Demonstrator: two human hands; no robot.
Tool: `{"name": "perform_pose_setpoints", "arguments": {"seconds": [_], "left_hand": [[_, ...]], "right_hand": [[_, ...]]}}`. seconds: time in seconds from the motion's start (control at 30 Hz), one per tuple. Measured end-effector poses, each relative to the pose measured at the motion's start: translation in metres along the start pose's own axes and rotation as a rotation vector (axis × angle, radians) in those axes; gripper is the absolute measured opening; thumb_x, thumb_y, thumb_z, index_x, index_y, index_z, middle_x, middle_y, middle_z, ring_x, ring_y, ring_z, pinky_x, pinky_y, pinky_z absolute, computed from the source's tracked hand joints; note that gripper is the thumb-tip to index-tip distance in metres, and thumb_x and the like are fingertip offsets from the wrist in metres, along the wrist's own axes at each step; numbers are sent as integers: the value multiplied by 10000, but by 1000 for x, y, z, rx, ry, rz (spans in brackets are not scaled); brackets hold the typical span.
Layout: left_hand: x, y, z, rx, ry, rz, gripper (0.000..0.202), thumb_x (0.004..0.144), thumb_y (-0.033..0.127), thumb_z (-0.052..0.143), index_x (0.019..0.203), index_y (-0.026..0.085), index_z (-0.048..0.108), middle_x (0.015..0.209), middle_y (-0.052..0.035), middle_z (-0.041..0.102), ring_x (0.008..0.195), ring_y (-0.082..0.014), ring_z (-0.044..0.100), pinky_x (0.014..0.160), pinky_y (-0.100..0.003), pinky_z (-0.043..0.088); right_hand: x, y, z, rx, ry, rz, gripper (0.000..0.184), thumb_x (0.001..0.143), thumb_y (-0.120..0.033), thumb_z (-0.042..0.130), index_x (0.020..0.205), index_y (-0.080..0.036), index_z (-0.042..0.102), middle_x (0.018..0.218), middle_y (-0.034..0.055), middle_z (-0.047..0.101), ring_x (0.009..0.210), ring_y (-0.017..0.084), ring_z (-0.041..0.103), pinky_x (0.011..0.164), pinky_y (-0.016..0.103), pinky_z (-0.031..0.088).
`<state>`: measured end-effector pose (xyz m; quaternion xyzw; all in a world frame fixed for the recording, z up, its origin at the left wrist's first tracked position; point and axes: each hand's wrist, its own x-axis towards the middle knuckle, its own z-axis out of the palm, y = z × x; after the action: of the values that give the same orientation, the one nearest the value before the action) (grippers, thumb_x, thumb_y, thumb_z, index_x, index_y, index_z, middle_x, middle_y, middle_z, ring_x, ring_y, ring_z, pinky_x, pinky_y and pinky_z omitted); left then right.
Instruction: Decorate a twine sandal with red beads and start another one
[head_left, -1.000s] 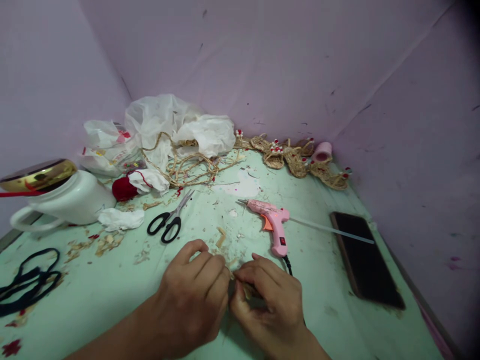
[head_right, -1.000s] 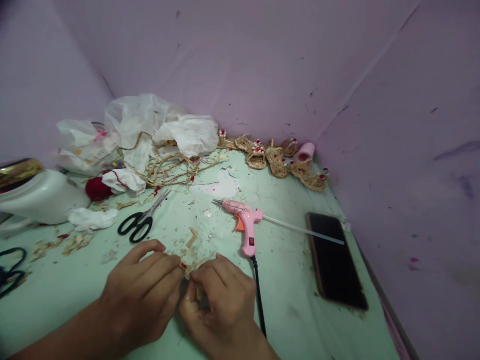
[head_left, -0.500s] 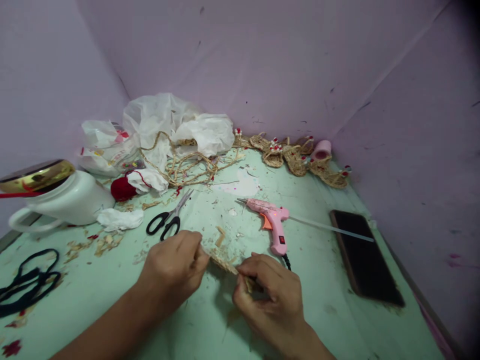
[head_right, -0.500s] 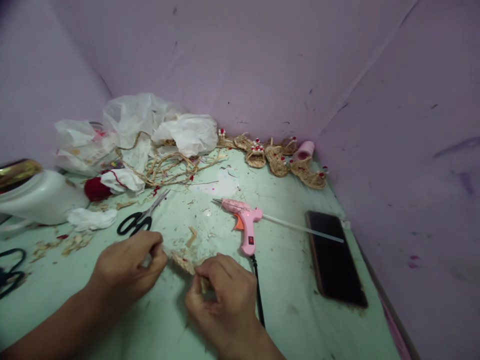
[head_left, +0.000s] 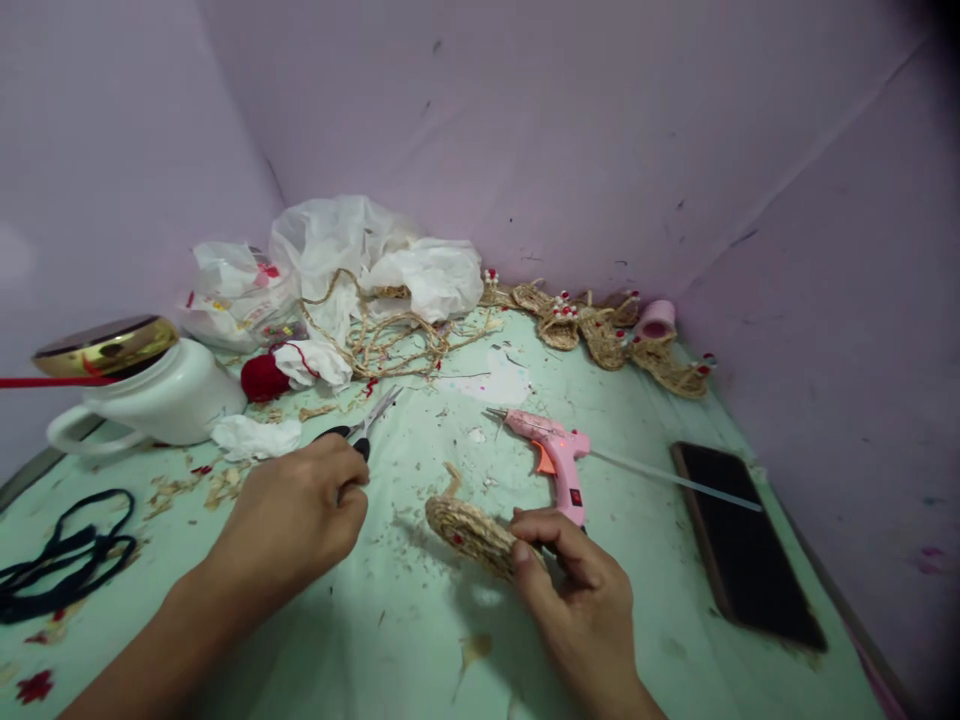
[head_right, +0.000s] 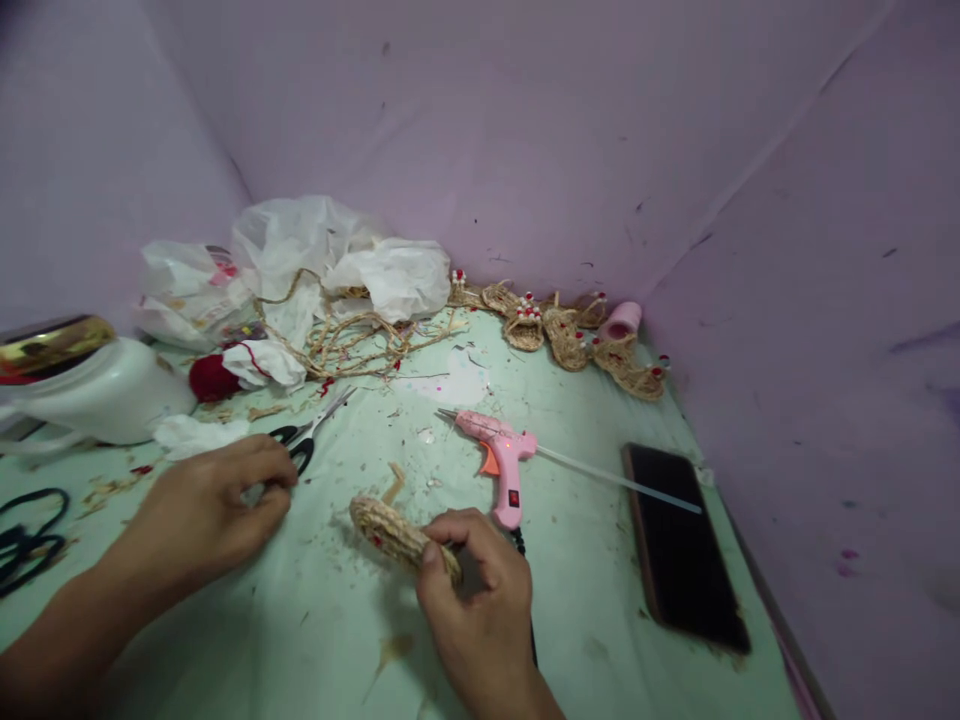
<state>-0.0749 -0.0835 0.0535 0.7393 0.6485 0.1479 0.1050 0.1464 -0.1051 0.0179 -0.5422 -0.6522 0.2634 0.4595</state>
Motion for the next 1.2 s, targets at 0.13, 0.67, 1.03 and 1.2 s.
{"name": "perform_pose_setpoints", "arguments": {"seconds": [0.13, 0.67, 1.03, 1.2], "left_hand": [[-7, 12, 5, -275, 41, 154, 176, 723, 131, 449, 747, 185, 614, 683, -3, 588, 594, -113, 535, 581, -221, 402], [-26, 29, 21, -99, 532, 525, 188, 716, 60, 509, 862, 151, 586, 847, -70, 646, 733, -140, 612, 632, -218, 483], [-18, 32, 23, -886, 177, -151, 120, 772, 205, 501, 822, 171, 604, 737, -38, 644, 569, -116, 573, 474, -199, 437], [-5, 31, 22, -1335, -234, -542, 231, 686, 355, 570, 660, 125, 579, 559, -1, 573, 349, -47, 421, 309, -153, 231]], "right_hand": [[-1, 0, 2, 22, -43, -69, 97, 727, -161, 515, 654, -190, 571, 607, -5, 611, 604, 133, 600, 527, 191, 459], [-9, -2, 5, 575, -130, 318, 172, 746, -316, 620, 851, -180, 632, 788, 58, 604, 749, 182, 572, 689, 312, 477], [6, -4, 15, 1144, -337, 980, 175, 694, -281, 699, 722, -112, 662, 620, 54, 686, 450, 115, 627, 452, 190, 529], [5, -5, 15, 1144, -328, 986, 176, 687, -270, 703, 708, -102, 657, 577, 57, 681, 419, 109, 616, 434, 186, 533]]}}
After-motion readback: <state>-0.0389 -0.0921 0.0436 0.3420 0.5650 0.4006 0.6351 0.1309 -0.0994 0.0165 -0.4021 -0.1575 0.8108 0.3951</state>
